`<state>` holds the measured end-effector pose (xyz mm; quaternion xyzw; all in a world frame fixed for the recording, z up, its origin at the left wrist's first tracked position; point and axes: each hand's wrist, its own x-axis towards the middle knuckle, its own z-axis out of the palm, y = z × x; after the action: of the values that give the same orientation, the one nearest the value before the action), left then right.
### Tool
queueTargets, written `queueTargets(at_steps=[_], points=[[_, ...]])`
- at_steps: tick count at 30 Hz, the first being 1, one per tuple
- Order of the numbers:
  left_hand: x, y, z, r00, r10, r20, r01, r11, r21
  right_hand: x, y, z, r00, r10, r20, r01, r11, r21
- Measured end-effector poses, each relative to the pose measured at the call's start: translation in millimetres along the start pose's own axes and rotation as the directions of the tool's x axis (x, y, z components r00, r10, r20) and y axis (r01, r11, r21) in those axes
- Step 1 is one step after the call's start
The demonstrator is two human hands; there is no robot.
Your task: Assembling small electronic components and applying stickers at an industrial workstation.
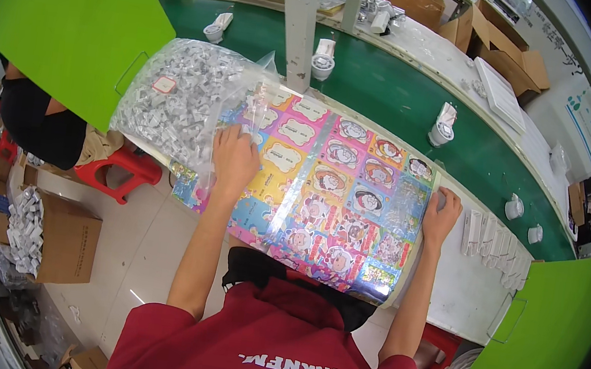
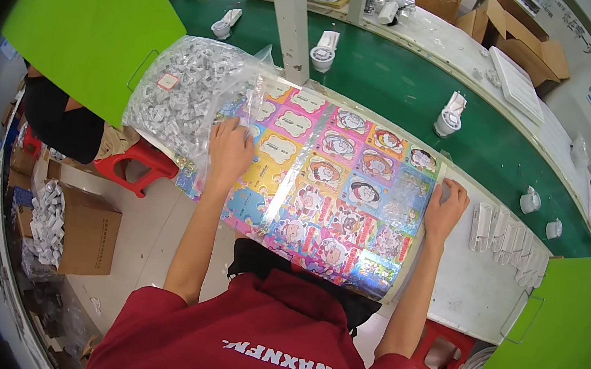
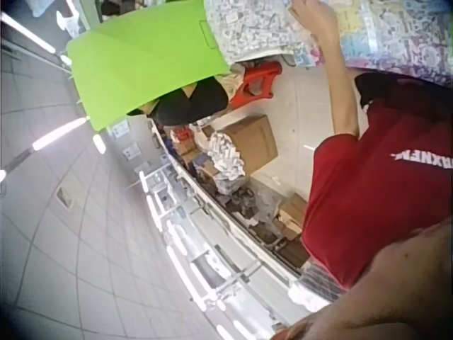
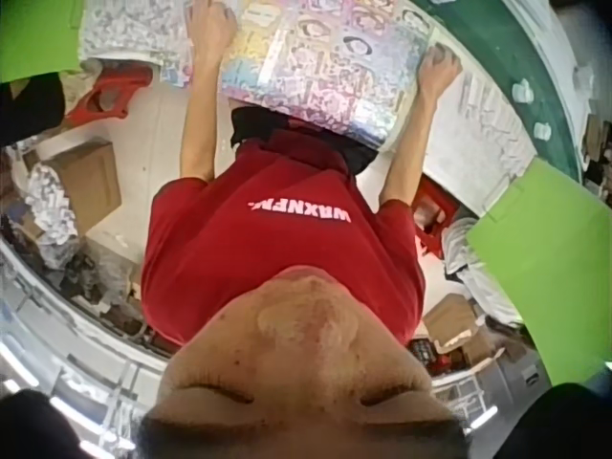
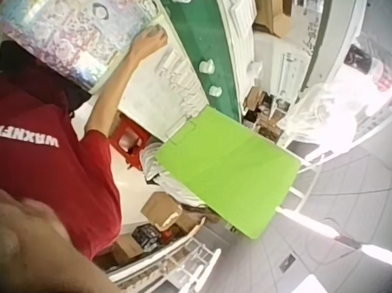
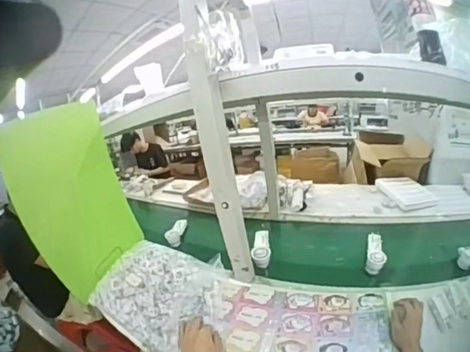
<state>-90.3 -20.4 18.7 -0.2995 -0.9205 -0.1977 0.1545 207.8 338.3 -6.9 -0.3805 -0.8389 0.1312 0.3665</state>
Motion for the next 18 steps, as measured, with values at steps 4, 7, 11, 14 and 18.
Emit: queueTargets(at_steps=[4, 7, 11, 14, 18], points=[[-0.7, 13.7, 4.6, 0.996, -0.027, 0.086, 0.035, 0.995, -0.096, 0.6, 3.9, 5.9, 0.999, -0.027, -0.033, 0.026, 0.999, -0.023], [-10.7, 8.1, 9.3, 0.985, 0.026, -0.168, -0.046, 0.992, -0.116, 2.2, -5.5, 15.4, 0.998, -0.03, -0.046, 0.031, 0.999, 0.037], [-21.7, 48.6, -3.7, 0.905, 0.198, -0.376, -0.279, 0.944, -0.175, -1.9, -4.2, 7.6, 0.998, 0.019, -0.057, -0.016, 0.998, 0.056], [-51.1, 97.7, -1.9, 0.879, 0.364, -0.307, -0.468, 0.78, -0.416, -2.4, -7.1, 3.1, 0.997, 0.048, -0.058, -0.044, 0.997, 0.071], [-81.9, 130.2, 8.5, 0.852, 0.509, -0.118, -0.494, 0.711, -0.5, -3.9, -10.1, 3.4, 0.997, 0.021, -0.071, -0.017, 0.998, 0.055]])
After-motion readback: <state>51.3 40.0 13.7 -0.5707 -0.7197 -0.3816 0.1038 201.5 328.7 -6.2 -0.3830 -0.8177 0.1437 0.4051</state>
